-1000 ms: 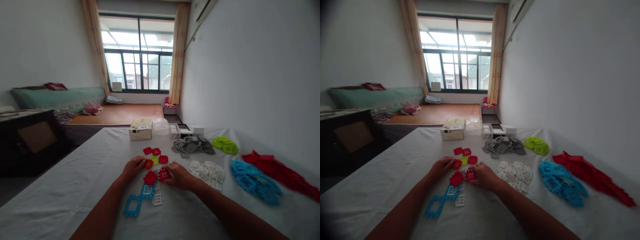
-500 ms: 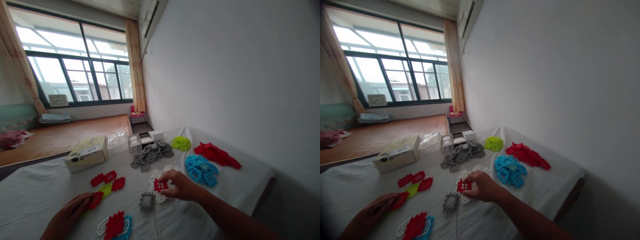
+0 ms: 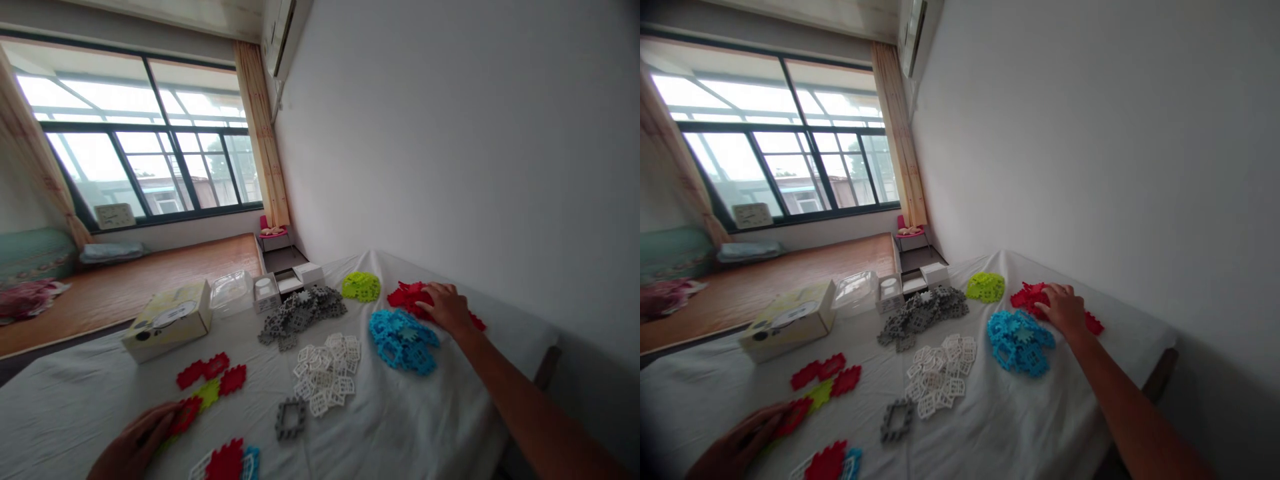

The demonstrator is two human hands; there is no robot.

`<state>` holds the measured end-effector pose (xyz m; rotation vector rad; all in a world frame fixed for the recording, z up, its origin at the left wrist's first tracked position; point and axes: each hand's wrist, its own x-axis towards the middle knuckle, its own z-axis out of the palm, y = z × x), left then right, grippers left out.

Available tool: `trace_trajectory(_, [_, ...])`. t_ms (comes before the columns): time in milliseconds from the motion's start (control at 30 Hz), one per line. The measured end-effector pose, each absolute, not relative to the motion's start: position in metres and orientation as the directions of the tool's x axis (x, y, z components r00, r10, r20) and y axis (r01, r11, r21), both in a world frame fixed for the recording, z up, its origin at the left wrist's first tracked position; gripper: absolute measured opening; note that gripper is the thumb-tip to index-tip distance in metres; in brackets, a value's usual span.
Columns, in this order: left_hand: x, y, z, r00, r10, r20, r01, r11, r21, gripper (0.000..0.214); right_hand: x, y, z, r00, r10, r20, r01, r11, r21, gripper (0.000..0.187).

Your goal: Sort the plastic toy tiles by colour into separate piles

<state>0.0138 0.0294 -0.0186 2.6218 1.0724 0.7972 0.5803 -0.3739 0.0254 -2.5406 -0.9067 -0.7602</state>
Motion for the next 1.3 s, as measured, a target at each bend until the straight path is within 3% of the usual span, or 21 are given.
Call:
trace_trajectory(67, [0.015, 0.017, -0.01, 0.629, 0.713, 0.309, 0.57, -0.693, 0.441, 0.035, 0.558, -0.356, 0.03, 0.571, 0.537, 0.621, 0.759, -0.634, -0.15, 0.026])
trace_trajectory(167, [0.018, 0.002, -0.001, 0.622, 0.734, 0.273, 0.573, -0.664, 0.48, 0.04, 0.486, -0.314, 0.044, 0.377, 0.717, 0.586, 0.926, -0.285, -0.247, 0.027])
trace_trajectory(267, [0.019, -0.004, -0.001, 0.628, 0.726, 0.281, 0.553, -0.67, 0.496, 0.043, 0.391, -0.279, 0.05, 0.076, 0.895, 0.44, 0.929, 0.097, -0.357, 0.028])
trace_trajectory(367, [0.017, -0.005, -0.004, 0.642, 0.709, 0.293, 0.523, -0.683, 0.51, 0.041, 0.32, -0.256, 0.038, -0.155, 0.932, 0.327, 0.91, 0.264, -0.32, 0.034])
trace_trajectory(500, [0.014, -0.006, -0.005, 0.66, 0.687, 0.305, 0.478, -0.697, 0.535, 0.038, 0.284, -0.244, 0.017, -0.184, 0.95, 0.252, 0.952, 0.236, -0.196, 0.039])
trace_trajectory(700, [0.015, -0.003, -0.007, 0.662, 0.673, 0.331, 0.47, -0.716, 0.516, 0.037, 0.292, -0.222, 0.033, -0.299, 0.929, 0.219, 0.888, 0.355, -0.292, 0.047])
trace_trajectory(867, [0.014, -0.005, -0.007, 0.663, 0.677, 0.321, 0.471, -0.709, 0.525, 0.034, 0.348, -0.157, 0.054, -0.024, 0.924, 0.382, 0.983, 0.092, -0.161, 0.046])
trace_trajectory(1000, [0.014, -0.006, -0.007, 0.657, 0.687, 0.312, 0.471, -0.696, 0.541, 0.031, 0.356, -0.119, 0.055, 0.029, 0.899, 0.437, 0.99, 0.034, -0.136, 0.046])
trace_trajectory(1133, [0.014, -0.005, -0.008, 0.654, 0.694, 0.302, 0.478, -0.688, 0.545, 0.03, 0.304, -0.108, 0.043, -0.087, 0.917, 0.39, 0.973, 0.163, -0.165, 0.035])
trace_trajectory(1200, [0.014, -0.005, -0.008, 0.654, 0.694, 0.302, 0.479, -0.689, 0.544, 0.03, 0.275, -0.107, 0.033, -0.185, 0.938, 0.293, 0.954, 0.243, -0.178, 0.039])
trace_trajectory(1300, [0.013, -0.006, -0.007, 0.653, 0.693, 0.305, 0.476, -0.689, 0.546, 0.032, 0.25, -0.109, 0.02, -0.198, 0.951, 0.238, 0.955, 0.242, -0.173, 0.044])
